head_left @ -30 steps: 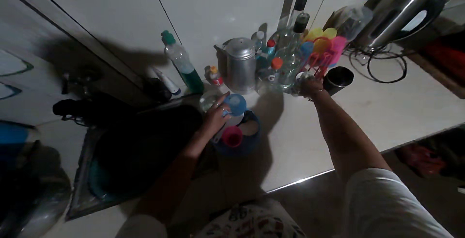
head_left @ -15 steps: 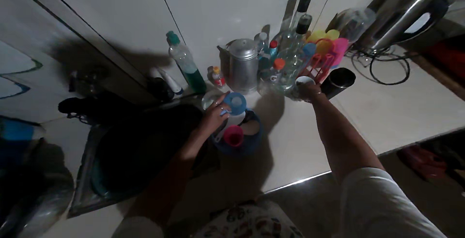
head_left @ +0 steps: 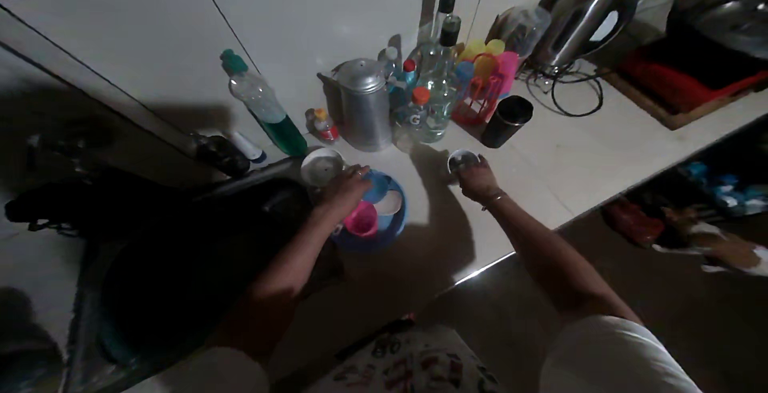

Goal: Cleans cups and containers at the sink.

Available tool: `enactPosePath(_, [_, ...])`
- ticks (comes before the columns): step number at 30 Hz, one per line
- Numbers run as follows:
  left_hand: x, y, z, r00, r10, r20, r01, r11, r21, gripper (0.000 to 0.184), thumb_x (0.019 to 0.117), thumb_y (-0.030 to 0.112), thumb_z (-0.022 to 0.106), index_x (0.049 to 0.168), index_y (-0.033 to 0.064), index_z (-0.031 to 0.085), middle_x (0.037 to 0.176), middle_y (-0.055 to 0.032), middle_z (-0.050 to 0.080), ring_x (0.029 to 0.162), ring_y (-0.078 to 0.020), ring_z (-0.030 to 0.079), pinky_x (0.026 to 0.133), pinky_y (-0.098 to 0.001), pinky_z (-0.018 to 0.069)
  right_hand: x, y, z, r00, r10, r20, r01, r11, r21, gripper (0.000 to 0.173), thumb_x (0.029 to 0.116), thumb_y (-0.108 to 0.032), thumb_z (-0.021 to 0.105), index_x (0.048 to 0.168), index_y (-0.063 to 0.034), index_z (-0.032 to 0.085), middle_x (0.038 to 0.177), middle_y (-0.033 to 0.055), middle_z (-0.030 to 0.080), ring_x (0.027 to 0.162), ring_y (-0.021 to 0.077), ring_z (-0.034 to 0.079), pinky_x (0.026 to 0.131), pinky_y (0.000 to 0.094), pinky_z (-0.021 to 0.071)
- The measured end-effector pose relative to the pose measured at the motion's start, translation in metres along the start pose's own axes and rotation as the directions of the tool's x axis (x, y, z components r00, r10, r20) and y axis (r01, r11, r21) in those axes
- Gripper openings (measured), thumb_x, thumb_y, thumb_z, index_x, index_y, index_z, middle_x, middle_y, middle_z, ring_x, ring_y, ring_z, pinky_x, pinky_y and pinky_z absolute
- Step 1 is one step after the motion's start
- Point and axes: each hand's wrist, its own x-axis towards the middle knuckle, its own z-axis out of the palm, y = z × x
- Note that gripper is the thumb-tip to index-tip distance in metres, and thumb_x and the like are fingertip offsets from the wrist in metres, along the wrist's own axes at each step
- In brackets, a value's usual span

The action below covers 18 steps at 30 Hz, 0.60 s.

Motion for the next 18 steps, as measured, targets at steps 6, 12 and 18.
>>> enactPosePath(6, [0.007, 0.029, -0.016, 0.991, -0.054, -0.122, -0.001, 0.913, -0.409, 0.027, 0.1023, 0.003, 0.054, 0.125, -0.0005, 0.067, 0.148, -0.0205, 0.053, 0.144, -0.0363, 0.044, 0.119, -0.0523, 0.0352, -0.050, -0.018, 0.023, 0.920, -0.128, -0.372, 0.122, 0.992, -0.041, 0.015, 0.0890, 0.006, 0.067, 0.100, 0.0014, 0.077, 0.103, 0.0257, 0.072, 0.110, 0.0479, 0.066, 0.112, 0.0692, 0.0347])
enactPosePath(12, [0.012, 0.065, -0.043, 0.952, -0.203, 0.229, 0.221, -0.060, -0.973, 0.061, 0.1096, 0.055, 0.024, 0.157, 0.0179, 0.033, 0.139, -0.0182, 0.057, 0.113, -0.0358, 0.066, 0.088, -0.0541, 0.0580, -0.080, -0.072, -0.057, 0.683, -0.475, -0.555, 0.414, 0.878, -0.242, 0.008, 0.0813, 0.005, 0.074, 0.084, -0.0022, 0.075, 0.093, 0.0188, 0.073, 0.099, 0.0416, 0.069, 0.110, 0.0703, 0.0364])
enactPosePath(18, [-0.044, 0.033, -0.059, 0.923, -0.210, 0.322, 0.231, -0.365, -0.902, 0.047, 0.1058, 0.054, 0.040, 0.123, 0.0158, 0.062, 0.103, -0.0047, 0.071, 0.094, -0.0176, 0.070, 0.082, -0.0387, 0.0604, -0.063, -0.174, -0.084, 0.438, -0.820, -0.368, 0.663, 0.571, -0.484, 0.015, 0.0915, 0.000, 0.066, 0.087, -0.0089, 0.076, 0.107, 0.0113, 0.074, 0.112, 0.0327, 0.068, 0.121, 0.0643, 0.0267])
